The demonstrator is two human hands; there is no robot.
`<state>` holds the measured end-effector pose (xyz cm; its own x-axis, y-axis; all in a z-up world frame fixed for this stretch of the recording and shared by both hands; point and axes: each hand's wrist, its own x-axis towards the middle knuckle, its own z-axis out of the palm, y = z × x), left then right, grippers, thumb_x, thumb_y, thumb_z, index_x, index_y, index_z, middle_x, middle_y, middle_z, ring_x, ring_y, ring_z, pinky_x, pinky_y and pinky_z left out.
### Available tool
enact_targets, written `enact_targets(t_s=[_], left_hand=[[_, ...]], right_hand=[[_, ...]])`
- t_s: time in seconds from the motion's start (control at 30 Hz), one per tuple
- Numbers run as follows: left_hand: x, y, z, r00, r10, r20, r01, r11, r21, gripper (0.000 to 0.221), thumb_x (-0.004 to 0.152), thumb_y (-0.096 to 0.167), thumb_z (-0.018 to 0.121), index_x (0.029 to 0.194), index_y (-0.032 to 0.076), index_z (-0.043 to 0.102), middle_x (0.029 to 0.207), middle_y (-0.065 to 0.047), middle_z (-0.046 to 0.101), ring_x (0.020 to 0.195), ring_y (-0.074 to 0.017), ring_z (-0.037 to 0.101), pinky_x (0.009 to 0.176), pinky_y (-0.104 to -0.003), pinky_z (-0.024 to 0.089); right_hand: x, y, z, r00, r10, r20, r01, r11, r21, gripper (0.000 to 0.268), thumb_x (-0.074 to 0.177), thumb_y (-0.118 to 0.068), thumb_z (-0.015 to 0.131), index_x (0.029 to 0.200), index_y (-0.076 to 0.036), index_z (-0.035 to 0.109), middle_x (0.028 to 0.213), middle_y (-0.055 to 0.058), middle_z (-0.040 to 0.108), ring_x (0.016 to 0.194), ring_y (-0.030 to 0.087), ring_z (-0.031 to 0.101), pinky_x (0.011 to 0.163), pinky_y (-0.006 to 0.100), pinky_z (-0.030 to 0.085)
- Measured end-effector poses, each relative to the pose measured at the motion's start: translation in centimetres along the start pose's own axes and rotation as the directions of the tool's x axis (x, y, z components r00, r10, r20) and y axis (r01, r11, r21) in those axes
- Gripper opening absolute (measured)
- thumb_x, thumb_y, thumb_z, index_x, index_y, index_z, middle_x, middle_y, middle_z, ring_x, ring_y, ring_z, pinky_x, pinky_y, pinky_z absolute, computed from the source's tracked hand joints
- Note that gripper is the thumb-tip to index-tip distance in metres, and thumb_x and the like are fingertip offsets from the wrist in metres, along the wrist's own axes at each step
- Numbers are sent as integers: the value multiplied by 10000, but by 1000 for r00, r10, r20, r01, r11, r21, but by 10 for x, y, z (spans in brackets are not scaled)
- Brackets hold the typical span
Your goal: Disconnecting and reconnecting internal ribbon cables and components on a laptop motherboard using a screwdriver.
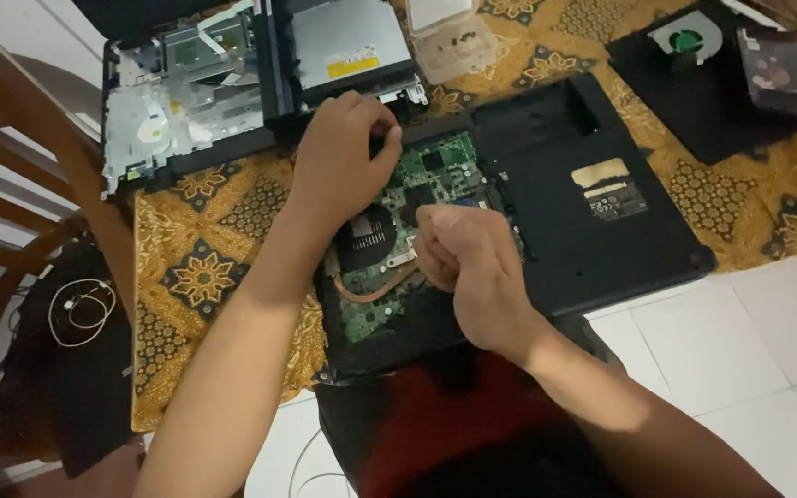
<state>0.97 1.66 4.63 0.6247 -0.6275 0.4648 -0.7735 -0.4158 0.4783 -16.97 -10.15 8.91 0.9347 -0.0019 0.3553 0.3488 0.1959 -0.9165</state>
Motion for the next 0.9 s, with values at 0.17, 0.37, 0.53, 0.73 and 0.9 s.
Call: enact_targets(t_s=[0.17,0.37,0.53,0.73,0.9], left_hand=[[0,-4,4,999,37,14,-38,998,54,114,1019,142,640,962,64,700,887,-110,616,818,-302,556,710,-430,469],[0,-9,6,995,95,-2,-95,994,51,124,1021,132,628,962,50,700,884,-109,636,800,-288,573,775,-437,462],[-1,-7,5,997,80,3,-81,995,67,106,1023,131,640,961,57,683,874,-110,611,794,-295,551,737,-433,459],[0,-8,7,994,112,-10,-111,992,64,119,1022,119,633,941,49,686,858,-110,622,782,-289,573,777,-436,467],[0,-9,6,993,119,-11,-118,990,79,114,1020,116,638,940,51,686,852,-107,610,767,-279,553,738,-419,456]], right_hand=[[-2,-11,8,979,155,-130,-168,981,-96,473,1033,-432,387,649,-187,262,610,-34,185,524,96,151,489,290,165],[-2,-7,5,983,157,-93,-161,986,-40,451,1029,-440,401,676,-195,263,642,-51,162,550,80,128,494,275,149],[-1,-11,2,988,152,12,-150,982,-119,458,1039,-363,363,628,-182,273,594,-39,184,524,92,138,502,293,139],[3,-10,-4,980,163,110,-151,982,-109,452,1042,-401,361,645,-198,281,586,-50,186,507,83,141,472,275,162],[4,-11,-7,977,185,110,-178,982,-69,469,1042,-427,379,659,-194,242,608,-28,140,522,93,109,492,300,160]])
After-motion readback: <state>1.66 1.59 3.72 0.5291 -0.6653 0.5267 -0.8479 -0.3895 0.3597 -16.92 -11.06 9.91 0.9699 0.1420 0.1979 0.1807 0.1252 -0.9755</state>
